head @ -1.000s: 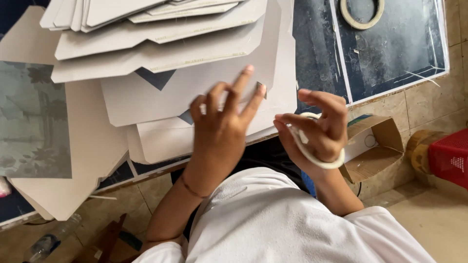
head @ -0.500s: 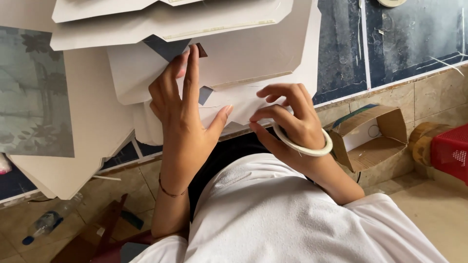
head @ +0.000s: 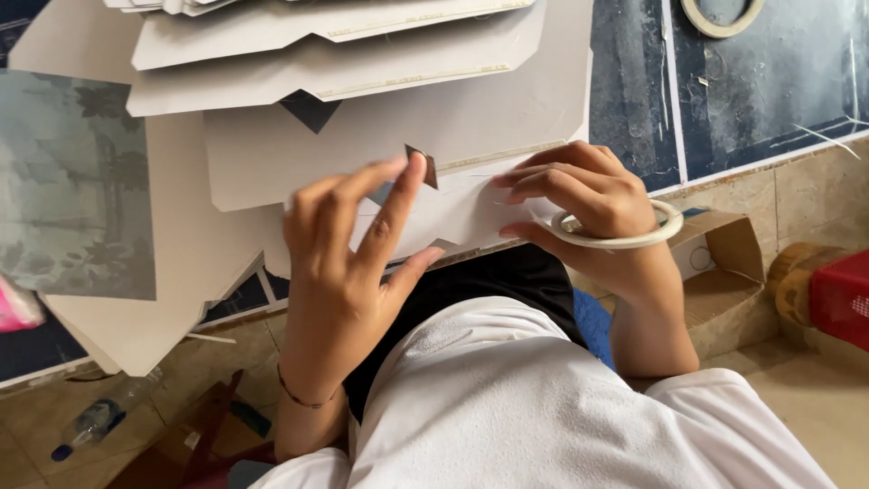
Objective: Applying double-sided adhesive tape to the edges of cardstock folders or envelopes.
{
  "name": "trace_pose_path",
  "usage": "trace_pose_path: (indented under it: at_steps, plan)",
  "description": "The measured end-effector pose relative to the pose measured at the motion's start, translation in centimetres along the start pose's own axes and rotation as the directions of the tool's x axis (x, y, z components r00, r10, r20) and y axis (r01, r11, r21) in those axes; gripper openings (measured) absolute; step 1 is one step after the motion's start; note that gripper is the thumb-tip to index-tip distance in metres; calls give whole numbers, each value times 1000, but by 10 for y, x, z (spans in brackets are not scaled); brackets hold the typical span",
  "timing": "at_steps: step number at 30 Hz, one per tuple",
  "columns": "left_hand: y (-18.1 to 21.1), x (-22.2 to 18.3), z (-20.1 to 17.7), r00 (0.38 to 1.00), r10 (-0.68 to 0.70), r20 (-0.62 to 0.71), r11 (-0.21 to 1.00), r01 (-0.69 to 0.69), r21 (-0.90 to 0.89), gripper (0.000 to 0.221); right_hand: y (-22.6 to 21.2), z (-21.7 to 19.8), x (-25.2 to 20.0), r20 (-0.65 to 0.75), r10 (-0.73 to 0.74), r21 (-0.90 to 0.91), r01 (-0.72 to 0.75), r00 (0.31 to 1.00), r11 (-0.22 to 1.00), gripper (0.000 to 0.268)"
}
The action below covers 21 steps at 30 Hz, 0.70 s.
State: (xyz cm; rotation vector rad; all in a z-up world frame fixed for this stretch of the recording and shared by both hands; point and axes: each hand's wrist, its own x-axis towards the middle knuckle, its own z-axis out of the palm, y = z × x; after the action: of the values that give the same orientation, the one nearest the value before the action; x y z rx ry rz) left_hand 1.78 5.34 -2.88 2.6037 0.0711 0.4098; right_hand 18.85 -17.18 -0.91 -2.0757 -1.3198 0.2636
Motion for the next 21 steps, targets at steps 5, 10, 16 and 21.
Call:
trace_pose_path:
  at_steps: [5,10,16,21]
  plan:
    - [8,1,-6,998,52,-47,945,-64,-322,76,-10,-8,7,-69,-90,122,98,994,988,11]
    - [-14,18,-4,993,75,-87,997,-72,34,63,5,-10,26,-192,-211,-28,210,958,977,15]
    - [-53,64,-43,984,175,45,984,-174,-29,60,26,-26,66,-308,-244,-147,207,919,967,33]
    - [-59,88,-64,966,240,93,957,-219,-190,70,62,-22,84,-358,-269,-99,250,894,963,39]
